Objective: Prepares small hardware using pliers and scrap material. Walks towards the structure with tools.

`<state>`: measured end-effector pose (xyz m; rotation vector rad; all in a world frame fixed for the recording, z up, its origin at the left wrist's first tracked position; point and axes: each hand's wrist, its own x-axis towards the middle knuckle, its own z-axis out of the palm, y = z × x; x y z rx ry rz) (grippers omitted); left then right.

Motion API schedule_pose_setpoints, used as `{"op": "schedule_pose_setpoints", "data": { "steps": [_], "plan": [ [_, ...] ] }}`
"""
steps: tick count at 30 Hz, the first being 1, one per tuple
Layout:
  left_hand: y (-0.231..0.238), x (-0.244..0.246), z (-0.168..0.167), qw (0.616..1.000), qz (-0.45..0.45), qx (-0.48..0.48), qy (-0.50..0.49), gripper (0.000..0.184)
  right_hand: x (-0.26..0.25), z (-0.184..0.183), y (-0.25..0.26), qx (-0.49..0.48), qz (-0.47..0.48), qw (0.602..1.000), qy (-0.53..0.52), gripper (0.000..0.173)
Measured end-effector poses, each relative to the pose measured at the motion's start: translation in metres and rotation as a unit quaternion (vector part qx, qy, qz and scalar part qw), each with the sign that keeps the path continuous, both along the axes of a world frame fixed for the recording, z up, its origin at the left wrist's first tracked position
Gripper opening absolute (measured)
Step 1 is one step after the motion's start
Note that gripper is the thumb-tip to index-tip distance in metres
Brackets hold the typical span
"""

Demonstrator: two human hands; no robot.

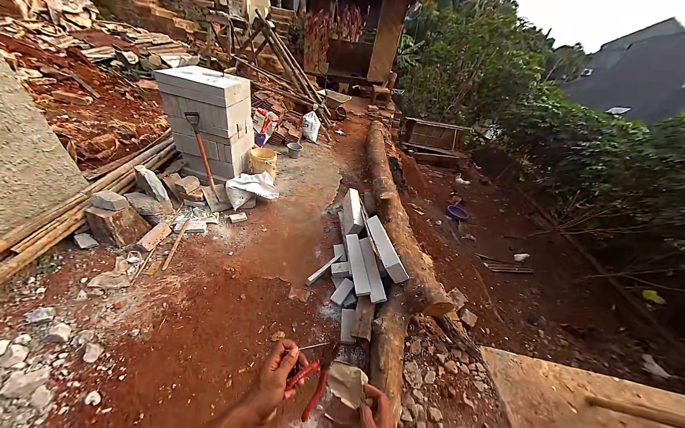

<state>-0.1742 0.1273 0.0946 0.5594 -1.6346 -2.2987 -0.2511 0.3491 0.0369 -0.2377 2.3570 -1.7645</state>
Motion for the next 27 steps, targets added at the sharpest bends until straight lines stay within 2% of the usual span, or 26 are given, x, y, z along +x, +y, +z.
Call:
{"op": "schedule_pose_setpoints", "data": {
  "steps": [6, 11, 17, 24, 27],
  "plan": [
    [-0.006, 0.009, 0.039, 0.991, -0.048, 0.091, 0.087, 0.019, -0.014, 0.076, -0.027, -0.045, -0.068, 0.991, 0.106, 0.038],
    [-0.017, 0.016, 0.044, 0.983, -0.088, 0.087, 0.136, 0.017, -0.016, 0.119, -0.043, -0.049, -0.041, 0.977, 0.205, 0.041],
    [-0.034, 0.017, 0.041, 0.982, -0.083, 0.070, 0.152, 0.017, -0.007, 0.131, -0.058, -0.176, 0.029, 0.978, 0.111, 0.046],
    [-0.046, 0.016, 0.027, 0.976, -0.120, -0.048, 0.175, 0.016, -0.011, 0.132, -0.074, -0.151, 0.046, 0.976, 0.148, 0.044],
    [-0.044, 0.014, 0.020, 0.977, -0.107, -0.046, 0.177, 0.016, -0.010, 0.130, -0.074, -0.194, 0.058, 0.975, 0.086, 0.037]
  ]
}}
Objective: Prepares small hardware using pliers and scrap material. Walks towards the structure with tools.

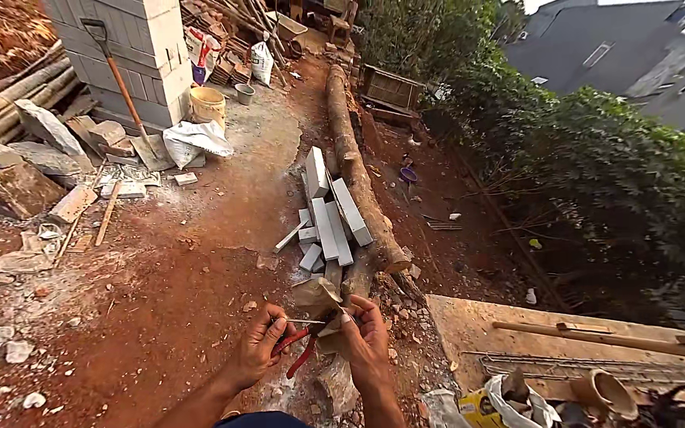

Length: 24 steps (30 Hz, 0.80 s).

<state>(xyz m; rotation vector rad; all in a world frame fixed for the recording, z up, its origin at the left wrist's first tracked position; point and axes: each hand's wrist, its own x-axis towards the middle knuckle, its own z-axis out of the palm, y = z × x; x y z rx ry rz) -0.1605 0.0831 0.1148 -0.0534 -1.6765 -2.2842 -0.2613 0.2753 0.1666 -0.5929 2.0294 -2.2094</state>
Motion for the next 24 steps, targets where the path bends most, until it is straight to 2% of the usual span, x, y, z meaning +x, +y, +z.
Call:
{"op": "schedule_pose_setpoints", "data": {
  "steps": [2, 4, 5, 7, 8, 9, 12, 14, 17, 20, 24],
  "plan": [
    [-0.003, -0.002, -0.004, 1.000, 0.011, 0.015, -0.011, 0.018, -0.003, -0.005, 0.009, -0.068, 0.066, 0.993, -0.065, 0.041],
    [-0.009, -0.003, -0.006, 0.998, 0.005, 0.045, -0.032, 0.019, -0.005, -0.003, 0.018, -0.128, 0.127, 0.973, -0.147, 0.056],
    [-0.012, -0.003, -0.007, 0.997, -0.006, 0.062, -0.043, 0.019, -0.006, -0.002, 0.022, -0.144, 0.150, 0.963, -0.174, 0.056],
    [-0.016, -0.002, -0.011, 0.993, -0.031, 0.101, -0.058, 0.020, -0.008, -0.008, 0.026, -0.153, 0.173, 0.958, -0.169, 0.039],
    [-0.017, -0.002, -0.012, 0.991, -0.045, 0.114, -0.061, 0.020, -0.008, -0.013, 0.025, -0.143, 0.166, 0.965, -0.145, 0.031],
    [-0.016, -0.001, -0.013, 0.989, -0.058, 0.124, -0.061, 0.019, -0.006, -0.018, 0.024, -0.124, 0.155, 0.974, -0.111, 0.031],
    [-0.015, 0.003, -0.015, 0.984, -0.083, 0.140, -0.067, 0.020, 0.000, -0.028, 0.016, -0.057, 0.145, 0.988, -0.019, 0.048],
    [-0.016, 0.005, -0.015, 0.981, -0.093, 0.152, -0.079, 0.020, 0.003, -0.031, 0.015, -0.022, 0.172, 0.985, -0.018, 0.053],
    [-0.020, 0.009, -0.018, 0.974, -0.113, 0.175, -0.094, 0.018, 0.000, -0.037, 0.019, 0.015, 0.224, 0.974, -0.030, 0.048],
    [-0.025, 0.014, -0.019, 0.961, -0.151, 0.208, -0.106, 0.018, -0.006, -0.041, 0.024, 0.019, 0.270, 0.962, -0.035, 0.040],
    [-0.030, 0.017, -0.015, 0.941, -0.191, 0.252, -0.119, 0.018, -0.011, -0.035, 0.024, 0.024, 0.316, 0.947, -0.056, 0.044]
  ]
}}
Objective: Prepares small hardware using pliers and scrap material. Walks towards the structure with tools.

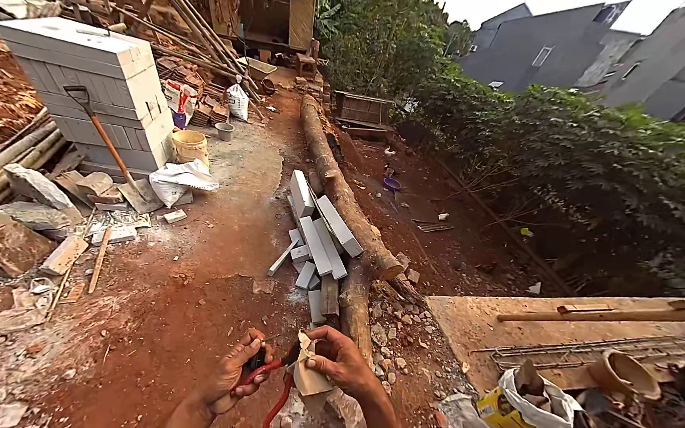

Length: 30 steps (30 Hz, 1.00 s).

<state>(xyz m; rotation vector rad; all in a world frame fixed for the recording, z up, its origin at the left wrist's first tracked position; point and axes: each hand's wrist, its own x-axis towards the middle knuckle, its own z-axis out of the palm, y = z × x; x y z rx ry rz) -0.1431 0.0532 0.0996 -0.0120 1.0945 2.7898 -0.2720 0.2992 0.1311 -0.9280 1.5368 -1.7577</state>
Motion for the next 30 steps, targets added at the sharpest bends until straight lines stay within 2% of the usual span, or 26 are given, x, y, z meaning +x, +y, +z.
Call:
{"op": "schedule_pose_setpoints", "data": {
  "steps": [2, 4, 8, 11, 15, 17, 19, 21, 24, 30],
  "plan": [
    [0.000, 0.001, 0.002, 1.000, -0.001, 0.017, -0.008, 0.017, 0.001, 0.002, -0.004, -0.001, 0.000, 1.000, -0.003, 0.043],
    [0.003, 0.000, 0.004, 1.000, -0.001, 0.023, -0.011, 0.016, 0.002, 0.000, -0.009, -0.024, -0.016, 1.000, 0.006, 0.035],
    [0.013, 0.001, 0.009, 1.000, 0.023, 0.009, -0.015, 0.016, 0.010, -0.012, -0.019, -0.066, -0.098, 0.993, 0.023, 0.021],
    [0.017, 0.002, 0.012, 0.997, 0.060, -0.049, -0.005, 0.017, 0.012, -0.021, -0.023, -0.064, -0.155, 0.984, 0.055, 0.014],
    [0.028, 0.006, 0.022, 0.973, 0.135, -0.188, 0.006, 0.015, 0.014, -0.024, -0.026, -0.036, -0.201, 0.975, 0.093, 0.016],
    [0.032, 0.007, 0.025, 0.966, 0.152, -0.209, 0.008, 0.015, 0.012, -0.024, -0.026, -0.027, -0.209, 0.971, 0.115, 0.014],
    [0.033, 0.008, 0.028, 0.970, 0.144, -0.197, -0.006, 0.017, 0.009, -0.022, -0.025, -0.029, -0.188, 0.973, 0.128, 0.011],
    [0.030, 0.010, 0.030, 0.980, 0.123, -0.156, -0.019, 0.018, 0.004, -0.020, -0.020, -0.070, -0.122, 0.985, 0.102, 0.008],
    [0.021, 0.011, 0.028, 0.994, 0.065, -0.091, -0.015, 0.018, -0.006, -0.020, -0.011, -0.145, -0.011, 0.988, 0.058, 0.015],
    [0.024, 0.008, 0.017, 1.000, 0.015, 0.002, -0.004, 0.017, -0.002, -0.020, -0.016, -0.205, -0.020, 0.978, 0.022, 0.012]
  ]
}}
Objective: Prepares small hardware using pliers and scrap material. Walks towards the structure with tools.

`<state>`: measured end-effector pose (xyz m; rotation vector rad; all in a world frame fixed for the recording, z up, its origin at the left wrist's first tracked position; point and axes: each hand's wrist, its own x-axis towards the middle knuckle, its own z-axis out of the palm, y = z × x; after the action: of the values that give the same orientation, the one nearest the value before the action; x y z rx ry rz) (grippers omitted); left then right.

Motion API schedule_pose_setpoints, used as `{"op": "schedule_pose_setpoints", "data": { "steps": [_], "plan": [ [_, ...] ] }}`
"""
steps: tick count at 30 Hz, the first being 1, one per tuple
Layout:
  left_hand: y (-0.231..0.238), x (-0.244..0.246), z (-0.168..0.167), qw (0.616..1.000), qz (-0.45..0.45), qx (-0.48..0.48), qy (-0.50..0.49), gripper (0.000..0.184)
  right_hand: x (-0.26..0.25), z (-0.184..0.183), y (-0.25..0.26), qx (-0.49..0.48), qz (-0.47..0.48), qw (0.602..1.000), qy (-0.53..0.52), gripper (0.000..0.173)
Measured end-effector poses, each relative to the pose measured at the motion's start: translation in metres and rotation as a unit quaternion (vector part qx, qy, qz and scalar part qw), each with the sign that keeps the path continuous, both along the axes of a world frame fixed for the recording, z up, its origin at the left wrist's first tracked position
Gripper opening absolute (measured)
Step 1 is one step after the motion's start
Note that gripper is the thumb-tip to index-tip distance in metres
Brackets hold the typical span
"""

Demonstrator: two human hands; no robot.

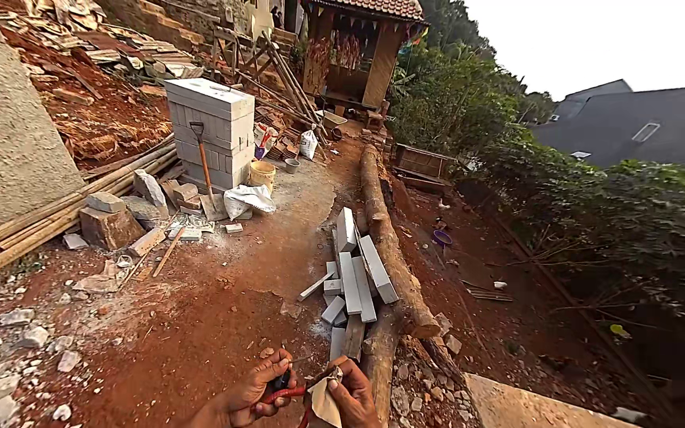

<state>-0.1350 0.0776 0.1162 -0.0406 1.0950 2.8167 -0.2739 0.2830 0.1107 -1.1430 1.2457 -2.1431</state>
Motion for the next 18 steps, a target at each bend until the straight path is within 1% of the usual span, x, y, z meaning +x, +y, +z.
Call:
{"op": "schedule_pose_setpoints", "data": {
  "steps": [3, 5, 7, 11, 14, 16, 18],
  "plan": [
    [0.009, -0.006, -0.007, 0.999, 0.005, 0.043, -0.003, 0.016, 0.003, 0.001, -0.006, -0.021, -0.038, 0.998, -0.041, 0.011],
    [0.016, -0.010, -0.007, 0.998, 0.016, 0.054, -0.012, 0.016, 0.005, 0.001, -0.010, -0.045, -0.065, 0.994, -0.078, 0.011],
    [0.022, -0.015, -0.007, 0.998, 0.026, 0.053, -0.020, 0.016, 0.005, 0.001, -0.012, -0.062, -0.084, 0.988, -0.112, 0.013],
    [0.031, -0.018, -0.008, 0.998, 0.035, 0.034, -0.029, 0.017, 0.007, 0.004, -0.009, -0.064, -0.103, 0.980, -0.159, 0.012],
    [0.036, -0.019, -0.006, 0.997, 0.047, 0.035, -0.046, 0.018, 0.007, 0.000, -0.011, -0.050, -0.153, 0.977, -0.141, 0.015],
    [0.040, -0.020, -0.007, 0.996, 0.057, 0.035, -0.061, 0.017, 0.007, -0.004, -0.013, -0.021, -0.208, 0.972, -0.107, 0.019],
    [0.047, -0.021, -0.006, 0.994, 0.068, 0.025, -0.079, 0.017, 0.011, -0.004, -0.019, 0.009, -0.278, 0.956, -0.090, 0.022]
  ]
}}
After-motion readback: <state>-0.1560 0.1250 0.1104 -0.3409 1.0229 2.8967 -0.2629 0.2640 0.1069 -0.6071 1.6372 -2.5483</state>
